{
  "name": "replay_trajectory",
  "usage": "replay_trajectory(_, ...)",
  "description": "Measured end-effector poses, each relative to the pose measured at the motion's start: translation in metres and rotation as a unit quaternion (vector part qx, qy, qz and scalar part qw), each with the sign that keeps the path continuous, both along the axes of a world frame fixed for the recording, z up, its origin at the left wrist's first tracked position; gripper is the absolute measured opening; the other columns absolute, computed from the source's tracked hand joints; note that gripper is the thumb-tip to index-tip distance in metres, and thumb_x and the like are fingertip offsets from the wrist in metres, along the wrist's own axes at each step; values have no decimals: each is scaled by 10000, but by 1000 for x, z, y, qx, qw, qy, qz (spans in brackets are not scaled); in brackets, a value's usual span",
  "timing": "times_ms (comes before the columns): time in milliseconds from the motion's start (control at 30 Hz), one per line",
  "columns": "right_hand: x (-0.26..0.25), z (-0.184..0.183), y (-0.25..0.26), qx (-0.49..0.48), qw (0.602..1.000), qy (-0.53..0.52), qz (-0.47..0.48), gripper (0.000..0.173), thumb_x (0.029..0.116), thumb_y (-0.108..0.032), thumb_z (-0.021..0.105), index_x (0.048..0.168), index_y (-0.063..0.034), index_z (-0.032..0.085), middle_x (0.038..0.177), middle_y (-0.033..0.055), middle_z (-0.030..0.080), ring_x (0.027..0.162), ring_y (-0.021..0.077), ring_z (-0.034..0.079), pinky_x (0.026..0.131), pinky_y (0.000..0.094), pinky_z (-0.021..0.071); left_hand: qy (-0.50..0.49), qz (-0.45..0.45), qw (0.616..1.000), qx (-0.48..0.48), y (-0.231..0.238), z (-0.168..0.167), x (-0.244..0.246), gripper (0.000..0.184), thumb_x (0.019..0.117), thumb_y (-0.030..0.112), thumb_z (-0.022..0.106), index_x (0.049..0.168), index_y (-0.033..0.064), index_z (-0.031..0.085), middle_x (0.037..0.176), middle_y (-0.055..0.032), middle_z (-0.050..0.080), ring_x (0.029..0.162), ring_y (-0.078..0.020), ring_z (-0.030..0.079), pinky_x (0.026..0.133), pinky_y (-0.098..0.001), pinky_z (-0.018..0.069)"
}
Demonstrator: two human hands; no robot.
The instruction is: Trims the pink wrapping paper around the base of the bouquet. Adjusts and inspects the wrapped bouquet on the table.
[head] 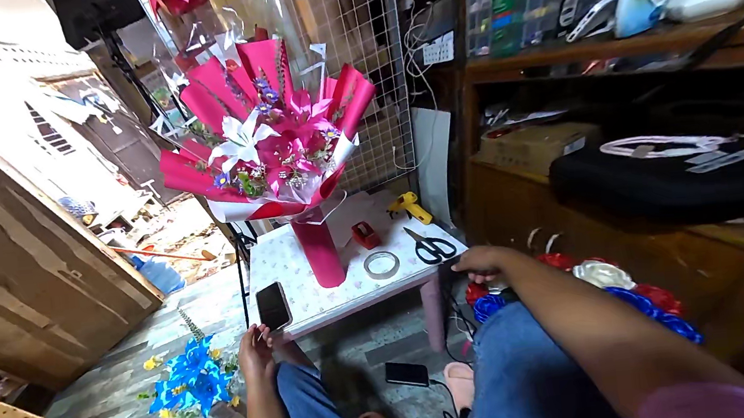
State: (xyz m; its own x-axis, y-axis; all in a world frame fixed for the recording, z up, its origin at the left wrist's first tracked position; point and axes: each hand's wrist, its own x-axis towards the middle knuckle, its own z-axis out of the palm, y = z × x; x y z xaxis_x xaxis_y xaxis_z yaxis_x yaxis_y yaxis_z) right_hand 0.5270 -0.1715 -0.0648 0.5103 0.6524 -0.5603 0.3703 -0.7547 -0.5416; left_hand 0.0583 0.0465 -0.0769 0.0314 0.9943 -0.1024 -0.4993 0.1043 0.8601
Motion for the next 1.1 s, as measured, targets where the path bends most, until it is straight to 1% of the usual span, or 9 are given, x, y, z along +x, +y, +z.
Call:
replay_trajectory(400,5,-7,1,0,1000,-6,-9,503,1085,-420,476,1281,36,560,962,140,615,756,154,547,740,333,482,-14,3,1000,-2,0,0,-1,151,1079,153,433,1078,56,550,847,-36,675,619,-96,639,541,-223,531)
replay_trajectory(667,1,-2,1,-5,1000,-5,-4,499,1091,-406,465,1275,49,561,980,156,610,792,174,544,779,361,477,-13,11,1000,-10,0,0,0,147,1074,154,448,1073,54,556,854,-40,680,622,-101,646,527,-231,535)
replay_trajectory(733,-1,-1,3,-2,1000,-12,7,501,1092,-405,464,1270,52,566,987,159,614,786,171,544,773,358,476,25,5,1000,1,-1,1,4,171,1074,146,448,1120,24,558,884,-61,674,657,-110,649,554,-237,536)
replay_trajectory(767,-3,-1,4,1,1000,-19,14,495,1094,-402,462,1257,52,573,970,152,613,762,161,541,748,345,476,58,-9,998,17,-4,3,6,200,1080,142,440,1143,-6,557,914,-76,666,707,-119,649,604,-251,537)
replay_trajectory(833,-7,2,6,1,999,-23,27,489,1103,-386,443,1270,57,565,962,154,603,743,155,522,729,338,463,131,-42,988,66,-4,10,17,225,1086,149,436,1068,-30,571,907,-71,673,755,-110,652,675,-257,547)
replay_trajectory(900,-12,5,9,-1,999,-29,40,483,1107,-370,439,1299,58,553,992,164,599,758,156,521,744,339,463,189,-79,971,123,2,18,33,261,1082,154,451,984,-41,595,883,-63,676,739,-92,635,697,-258,539)
replay_trajectory(1000,-18,12,14,76,992,-73,71,400,1102,-264,484,1255,92,584,1046,223,618,853,233,577,848,406,488,263,-123,939,184,21,38,61,253,1072,153,498,1002,-63,608,965,-112,681,788,-110,630,738,-283,524)
replay_trajectory(1067,-33,34,18,183,973,-125,71,315,1079,-170,523,1198,96,643,1084,293,656,972,375,641,941,544,488,298,-143,916,226,34,53,80,234,1042,160,572,1125,-50,632,1080,-139,677,878,-146,635,791,-326,523)
replay_trajectory(1100,-44,49,21,242,957,-148,64,285,1068,-142,537,1183,85,665,1103,303,667,1023,421,650,970,594,479,310,-158,902,254,42,62,90,278,1018,158,616,1214,-39,611,1175,-163,657,978,-191,638,857,-372,525)
